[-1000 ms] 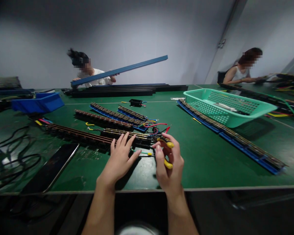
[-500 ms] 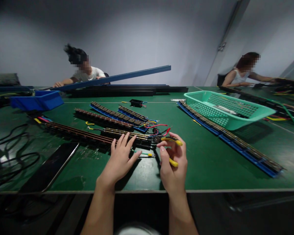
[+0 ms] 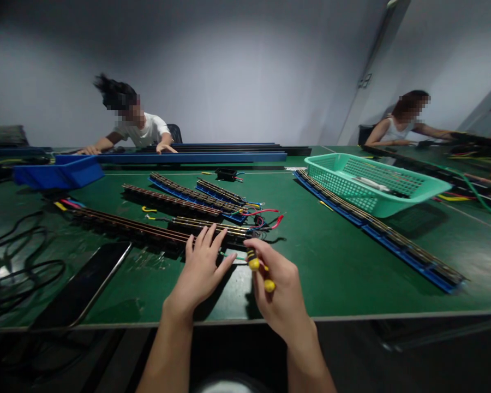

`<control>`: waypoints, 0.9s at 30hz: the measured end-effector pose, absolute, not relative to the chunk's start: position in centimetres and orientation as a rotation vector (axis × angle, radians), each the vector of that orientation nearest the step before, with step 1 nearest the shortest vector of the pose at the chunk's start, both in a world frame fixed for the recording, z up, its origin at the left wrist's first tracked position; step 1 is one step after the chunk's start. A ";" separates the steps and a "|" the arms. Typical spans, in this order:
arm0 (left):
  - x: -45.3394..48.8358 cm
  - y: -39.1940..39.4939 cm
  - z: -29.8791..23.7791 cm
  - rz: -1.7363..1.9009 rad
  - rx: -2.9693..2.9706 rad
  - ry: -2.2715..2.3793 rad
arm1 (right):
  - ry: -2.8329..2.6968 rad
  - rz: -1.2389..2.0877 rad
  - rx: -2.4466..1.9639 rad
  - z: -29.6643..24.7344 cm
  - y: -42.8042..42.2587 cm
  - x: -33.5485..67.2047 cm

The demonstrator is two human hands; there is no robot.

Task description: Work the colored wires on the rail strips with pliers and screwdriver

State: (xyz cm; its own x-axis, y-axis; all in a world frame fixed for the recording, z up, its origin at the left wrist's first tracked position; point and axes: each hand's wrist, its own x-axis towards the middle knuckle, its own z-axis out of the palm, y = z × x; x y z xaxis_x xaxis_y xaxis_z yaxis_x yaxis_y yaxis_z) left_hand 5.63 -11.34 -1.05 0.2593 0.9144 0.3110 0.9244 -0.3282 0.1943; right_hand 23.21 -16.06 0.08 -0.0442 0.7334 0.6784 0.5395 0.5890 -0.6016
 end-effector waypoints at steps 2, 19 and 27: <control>5.6 -11.3 -1.1 -0.578 -2.466 -1.799 | -1.514 0.286 -1.096 -0.1 -16.2 23.7; 5.8 -11.3 -1.1 -0.571 -2.464 -1.818 | -1.710 0.155 -1.173 -1.4 -13.9 24.6; 5.8 -11.3 -1.2 -0.571 -2.471 -1.827 | -2.068 -0.099 -1.143 -1.2 -13.7 24.6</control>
